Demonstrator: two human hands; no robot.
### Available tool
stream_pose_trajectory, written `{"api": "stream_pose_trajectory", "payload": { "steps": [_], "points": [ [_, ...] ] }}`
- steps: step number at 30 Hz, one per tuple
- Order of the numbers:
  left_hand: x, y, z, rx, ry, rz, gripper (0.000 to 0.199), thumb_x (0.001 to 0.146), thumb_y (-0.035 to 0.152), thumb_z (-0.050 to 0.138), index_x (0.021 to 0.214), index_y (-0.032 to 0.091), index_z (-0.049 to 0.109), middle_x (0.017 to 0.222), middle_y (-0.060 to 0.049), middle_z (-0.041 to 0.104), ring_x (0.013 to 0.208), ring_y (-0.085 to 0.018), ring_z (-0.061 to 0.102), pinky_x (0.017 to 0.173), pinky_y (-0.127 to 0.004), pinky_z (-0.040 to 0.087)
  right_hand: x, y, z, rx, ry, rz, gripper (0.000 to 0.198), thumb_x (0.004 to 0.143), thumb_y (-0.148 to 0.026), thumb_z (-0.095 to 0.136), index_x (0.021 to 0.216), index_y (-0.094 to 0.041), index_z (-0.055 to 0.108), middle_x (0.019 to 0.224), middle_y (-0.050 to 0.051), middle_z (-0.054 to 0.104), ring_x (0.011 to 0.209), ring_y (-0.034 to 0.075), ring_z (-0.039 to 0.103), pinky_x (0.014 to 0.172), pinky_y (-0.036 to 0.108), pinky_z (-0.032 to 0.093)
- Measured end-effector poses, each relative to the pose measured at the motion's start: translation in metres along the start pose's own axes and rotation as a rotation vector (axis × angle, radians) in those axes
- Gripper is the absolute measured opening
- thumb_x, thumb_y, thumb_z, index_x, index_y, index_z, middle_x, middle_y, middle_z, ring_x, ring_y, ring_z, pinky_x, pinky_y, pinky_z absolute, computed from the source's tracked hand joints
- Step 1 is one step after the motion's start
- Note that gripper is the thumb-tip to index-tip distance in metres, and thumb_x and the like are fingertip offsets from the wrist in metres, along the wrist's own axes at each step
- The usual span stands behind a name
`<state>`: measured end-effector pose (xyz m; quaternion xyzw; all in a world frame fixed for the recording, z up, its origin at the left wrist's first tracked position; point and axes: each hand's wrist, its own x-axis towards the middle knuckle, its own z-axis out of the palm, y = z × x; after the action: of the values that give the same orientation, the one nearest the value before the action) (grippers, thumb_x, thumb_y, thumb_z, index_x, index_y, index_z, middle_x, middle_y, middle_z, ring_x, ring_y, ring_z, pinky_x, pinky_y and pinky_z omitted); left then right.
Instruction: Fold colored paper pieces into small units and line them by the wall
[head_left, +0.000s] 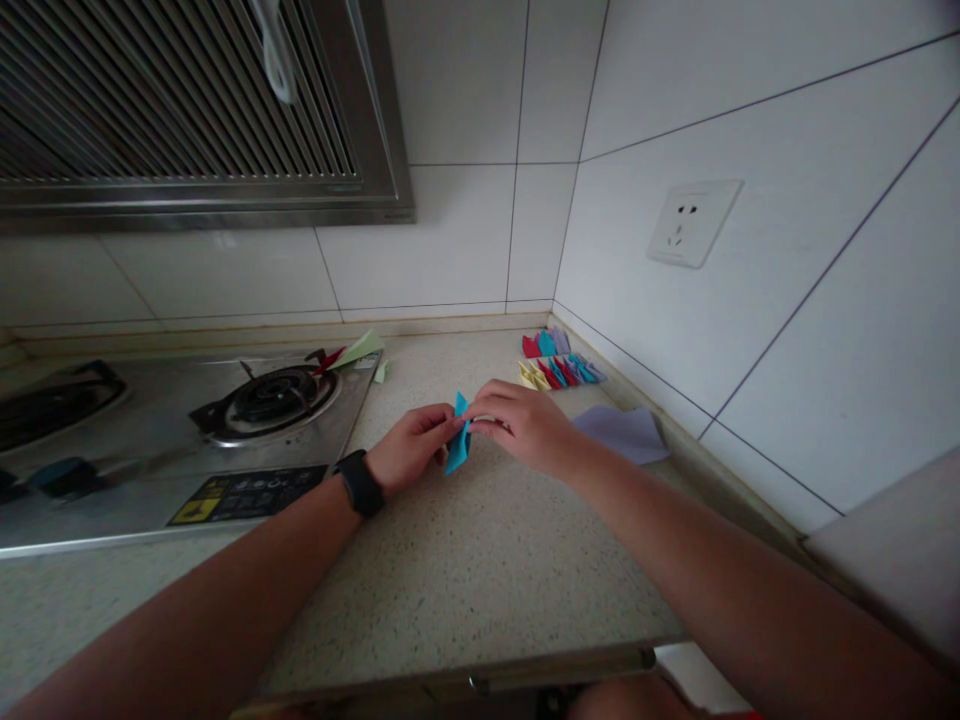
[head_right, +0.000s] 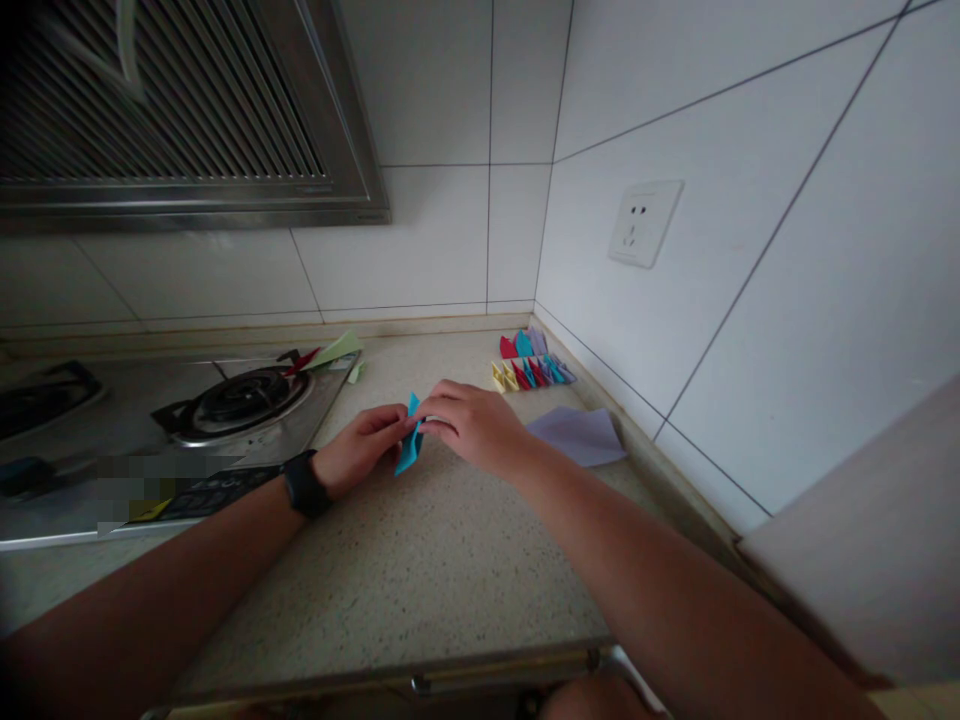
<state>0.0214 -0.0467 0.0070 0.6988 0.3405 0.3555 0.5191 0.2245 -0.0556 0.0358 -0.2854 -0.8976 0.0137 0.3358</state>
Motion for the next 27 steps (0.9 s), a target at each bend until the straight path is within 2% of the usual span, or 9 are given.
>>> {"api": "stream_pose_trajectory", "payload": {
  "steps": [11,15,19,23,27],
  "points": [
    [-0.0001,-0.001,0.0071,-0.079,-0.003,-0.024,0.034,0.083,0.047,0.058,0.074,0.015,0.054,0.059,0.005,0.039,0.05,-0.007,0.034,0.046,-0.02,0.026,0.001,0.0053,0.0049,-0.007,-0.059,-0.013,0.013,0.092,-0.024,0.054,0.094,-0.023,0.067,0.09,0.002,0.056,0.083,0.013,0.056,0.074,0.025,0.042],
    [-0.0001,-0.0018,0.0069,-0.089,-0.017,-0.057,0.034,0.082,0.048,0.06,0.077,0.014,0.057,0.059,0.005,0.04,0.05,-0.007,0.033,0.046,-0.02,0.025,0.0013,0.007,0.0053,-0.007,-0.087,-0.032,0.012,0.092,-0.023,0.054,0.091,-0.023,0.066,0.088,0.002,0.056,0.083,0.014,0.055,0.074,0.026,0.041],
    [0.0005,-0.0052,0.0035,-0.158,-0.024,-0.085,0.033,0.083,0.048,0.059,0.079,0.015,0.058,0.063,0.003,0.048,0.053,-0.007,0.039,0.048,-0.02,0.028,0.0006,0.0037,0.0034,0.038,-0.051,-0.01,0.009,0.091,-0.023,0.055,0.096,-0.021,0.062,0.092,0.003,0.058,0.085,0.015,0.055,0.077,0.027,0.042],
    [0.001,-0.0058,0.0011,-0.247,0.006,-0.105,0.032,0.083,0.048,0.059,0.081,0.016,0.059,0.069,0.001,0.052,0.057,-0.009,0.046,0.05,-0.021,0.036,-0.0001,-0.0002,0.0022,0.086,0.034,0.106,0.019,0.09,-0.024,0.057,0.108,-0.021,0.053,0.094,0.003,0.058,0.076,0.013,0.053,0.07,0.025,0.041],
    [0.0006,-0.0043,0.0,-0.309,0.041,-0.107,0.03,0.083,0.046,0.06,0.084,0.016,0.06,0.074,-0.001,0.056,0.061,-0.011,0.051,0.049,-0.021,0.039,-0.0003,-0.0017,0.0012,0.087,0.084,0.177,0.013,0.09,-0.024,0.053,0.102,-0.02,0.052,0.089,0.002,0.059,0.069,0.012,0.05,0.066,0.025,0.039]
  ]
}}
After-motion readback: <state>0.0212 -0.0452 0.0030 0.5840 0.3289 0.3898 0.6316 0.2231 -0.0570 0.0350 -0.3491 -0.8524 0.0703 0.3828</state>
